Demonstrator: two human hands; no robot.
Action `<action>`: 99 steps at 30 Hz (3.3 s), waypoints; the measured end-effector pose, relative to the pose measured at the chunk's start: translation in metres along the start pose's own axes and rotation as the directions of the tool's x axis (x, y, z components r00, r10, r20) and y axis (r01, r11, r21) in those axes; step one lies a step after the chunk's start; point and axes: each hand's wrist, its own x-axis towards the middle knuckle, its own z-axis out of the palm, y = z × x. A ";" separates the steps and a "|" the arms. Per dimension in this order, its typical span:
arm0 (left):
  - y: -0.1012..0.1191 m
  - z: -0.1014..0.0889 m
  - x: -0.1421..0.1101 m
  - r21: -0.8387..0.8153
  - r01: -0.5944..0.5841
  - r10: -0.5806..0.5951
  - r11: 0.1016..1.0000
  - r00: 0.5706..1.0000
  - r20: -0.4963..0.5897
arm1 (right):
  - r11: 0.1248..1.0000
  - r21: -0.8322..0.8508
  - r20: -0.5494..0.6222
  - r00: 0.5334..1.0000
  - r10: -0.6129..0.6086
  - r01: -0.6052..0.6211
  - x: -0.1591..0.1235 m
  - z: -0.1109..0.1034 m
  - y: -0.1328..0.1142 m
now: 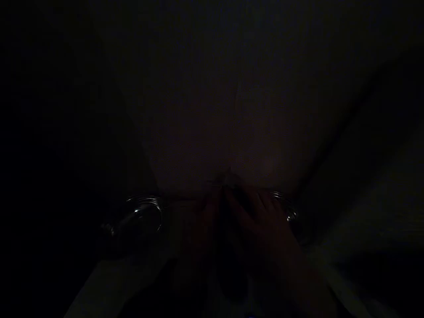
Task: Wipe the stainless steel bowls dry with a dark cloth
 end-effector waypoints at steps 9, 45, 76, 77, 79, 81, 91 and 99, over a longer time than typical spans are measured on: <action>0.006 0.004 -0.004 -0.054 0.222 -0.211 0.973 0.964 0.162 | 0.994 0.029 0.028 0.994 0.105 -0.106 -0.002 0.008 0.008; 0.008 0.002 0.000 -0.003 0.249 -0.248 0.969 0.964 0.093 | 0.999 0.019 -0.013 0.999 -0.031 0.031 -0.005 0.010 0.002; 0.009 0.007 -0.006 -0.001 0.206 -0.204 0.978 0.968 0.145 | 0.995 0.014 0.052 0.994 0.096 -0.097 -0.002 0.007 0.016; 0.009 0.007 -0.005 -0.014 0.204 -0.201 0.979 0.970 0.139 | 0.995 0.017 0.060 0.993 0.098 -0.100 -0.002 0.007 0.017; 0.007 0.007 -0.002 -0.001 0.221 -0.220 0.975 0.971 0.094 | 0.997 0.024 0.061 0.996 0.070 -0.072 -0.002 0.007 0.017; 0.005 0.005 0.001 0.036 0.226 -0.227 0.974 0.973 0.044 | 0.999 0.026 0.039 0.999 0.030 -0.031 -0.003 0.004 0.013; 0.006 0.004 -0.004 0.004 0.223 -0.221 0.975 0.964 0.150 | 0.993 0.017 0.043 0.992 0.118 -0.119 -0.003 0.007 0.019; 0.006 0.003 -0.001 -0.013 0.210 -0.208 0.978 0.975 0.071 | 1.000 0.007 0.046 0.999 0.020 -0.021 -0.006 0.000 0.008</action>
